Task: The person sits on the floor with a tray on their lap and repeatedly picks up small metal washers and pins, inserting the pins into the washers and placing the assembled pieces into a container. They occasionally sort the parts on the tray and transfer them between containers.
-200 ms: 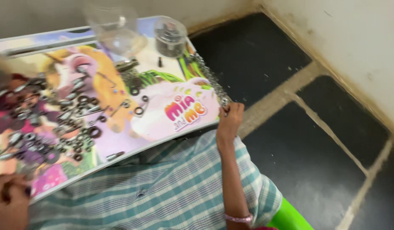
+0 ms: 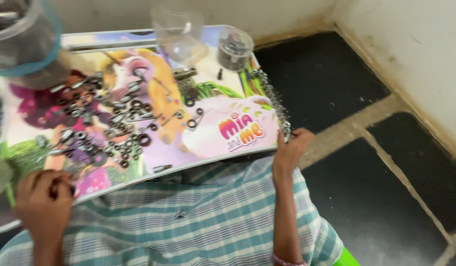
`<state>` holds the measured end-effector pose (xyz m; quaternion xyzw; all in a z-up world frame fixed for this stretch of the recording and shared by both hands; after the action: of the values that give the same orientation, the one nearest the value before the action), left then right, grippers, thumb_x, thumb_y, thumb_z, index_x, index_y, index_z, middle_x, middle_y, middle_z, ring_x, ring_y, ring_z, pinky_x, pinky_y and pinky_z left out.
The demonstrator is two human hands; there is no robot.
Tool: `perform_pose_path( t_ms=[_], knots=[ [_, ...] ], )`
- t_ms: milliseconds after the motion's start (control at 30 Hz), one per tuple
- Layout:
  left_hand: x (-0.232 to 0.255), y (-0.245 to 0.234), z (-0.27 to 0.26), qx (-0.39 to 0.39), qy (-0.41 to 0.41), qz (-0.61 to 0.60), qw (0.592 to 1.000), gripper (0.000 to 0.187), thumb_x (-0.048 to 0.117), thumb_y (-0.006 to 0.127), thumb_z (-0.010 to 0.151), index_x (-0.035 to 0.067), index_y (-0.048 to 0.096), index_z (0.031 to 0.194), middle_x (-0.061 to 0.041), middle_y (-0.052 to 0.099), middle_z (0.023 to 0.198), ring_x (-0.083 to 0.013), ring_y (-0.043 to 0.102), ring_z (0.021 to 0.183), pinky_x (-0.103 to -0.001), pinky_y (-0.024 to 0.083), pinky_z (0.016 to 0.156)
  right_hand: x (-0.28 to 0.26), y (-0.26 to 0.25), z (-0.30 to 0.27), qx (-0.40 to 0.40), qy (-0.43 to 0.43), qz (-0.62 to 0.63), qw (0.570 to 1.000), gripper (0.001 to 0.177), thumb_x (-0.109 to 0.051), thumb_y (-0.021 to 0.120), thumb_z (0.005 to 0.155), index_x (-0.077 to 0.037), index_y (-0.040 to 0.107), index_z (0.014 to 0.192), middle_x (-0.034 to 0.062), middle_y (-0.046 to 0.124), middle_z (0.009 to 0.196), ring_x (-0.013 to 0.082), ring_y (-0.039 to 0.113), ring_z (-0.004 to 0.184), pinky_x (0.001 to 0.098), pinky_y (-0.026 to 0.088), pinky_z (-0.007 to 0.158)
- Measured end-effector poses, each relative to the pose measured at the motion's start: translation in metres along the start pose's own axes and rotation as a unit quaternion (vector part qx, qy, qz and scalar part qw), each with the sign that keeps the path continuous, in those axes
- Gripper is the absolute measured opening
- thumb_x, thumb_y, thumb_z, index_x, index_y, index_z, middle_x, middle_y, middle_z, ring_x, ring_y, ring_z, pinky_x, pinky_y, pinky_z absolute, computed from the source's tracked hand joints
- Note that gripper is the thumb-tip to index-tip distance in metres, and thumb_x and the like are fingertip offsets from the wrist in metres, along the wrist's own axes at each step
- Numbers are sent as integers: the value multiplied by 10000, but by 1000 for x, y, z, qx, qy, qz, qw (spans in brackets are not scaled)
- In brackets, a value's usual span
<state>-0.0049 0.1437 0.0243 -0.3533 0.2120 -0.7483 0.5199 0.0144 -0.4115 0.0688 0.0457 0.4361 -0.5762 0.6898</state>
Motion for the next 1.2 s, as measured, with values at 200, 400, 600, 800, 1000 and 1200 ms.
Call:
perform_pose_path(
  t_ms=[200, 400, 600, 800, 1000, 1200],
  knots=[
    [19, -4, 5, 20, 23, 46, 998, 50, 41, 710, 1018, 67, 678, 1046, -73, 632, 1083, -259, 620, 1009, -356, 534, 901, 2, -2, -22, 49, -111, 45, 992, 363, -140, 685, 1045, 23, 432, 1249, 187, 473, 1298, 316, 463, 1202, 431, 411, 988],
    [45, -26, 11, 69, 102, 95, 988, 113, 94, 743, 1061, 30, 722, 1151, -76, 689, 1136, -232, 657, 1038, -339, 541, 799, -19, 20, -45, -44, -182, 49, 981, 335, -144, 677, 1018, 20, 510, 1257, 206, 476, 1354, 345, 452, 1335, 494, 378, 1150],
    [55, -37, 14, 68, 112, 108, 985, 174, 60, 779, 936, 68, 745, 1106, -56, 713, 1093, -248, 681, 1031, -364, 558, 793, -57, 36, -66, -231, -311, 14, 922, 333, -133, 699, 916, 23, 611, 1198, 188, 564, 1278, 372, 537, 1185, 486, 427, 1006],
    [43, -35, 3, 87, 26, 64, 994, 109, 124, 744, 1051, 54, 696, 1118, -68, 669, 1187, -283, 592, 1150, -398, 508, 961, -86, 54, -30, -260, -327, 58, 907, 249, -24, 654, 940, 7, 632, 1187, 193, 607, 1173, 390, 573, 1102, 463, 468, 964],
    [39, -25, -1, 31, 19, 56, 998, 81, 115, 691, 1089, 46, 649, 1085, -82, 604, 1241, -293, 516, 1183, -426, 437, 1044, -118, 105, 2, -350, -308, 142, 873, 193, -21, 663, 905, -11, 634, 1096, 166, 602, 1076, 355, 598, 1069, 437, 481, 941],
    [45, -29, 5, 38, 9, 49, 998, 97, 121, 689, 1067, 36, 674, 1111, -98, 608, 1254, -306, 519, 1221, -437, 427, 1085, -145, 110, 29, -343, -297, 169, 875, 210, -20, 649, 921, -18, 626, 1129, 147, 618, 1116, 335, 618, 1095, 424, 491, 958]
  ],
)
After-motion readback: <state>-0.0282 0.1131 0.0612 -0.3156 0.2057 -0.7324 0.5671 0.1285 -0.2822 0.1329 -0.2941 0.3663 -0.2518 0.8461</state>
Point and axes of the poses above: each hand's wrist, its own z-axis towards the middle knuckle, its own y-axis out of the palm, x = y × z, the point moved 2 cm from there along z, towards the middle knuckle
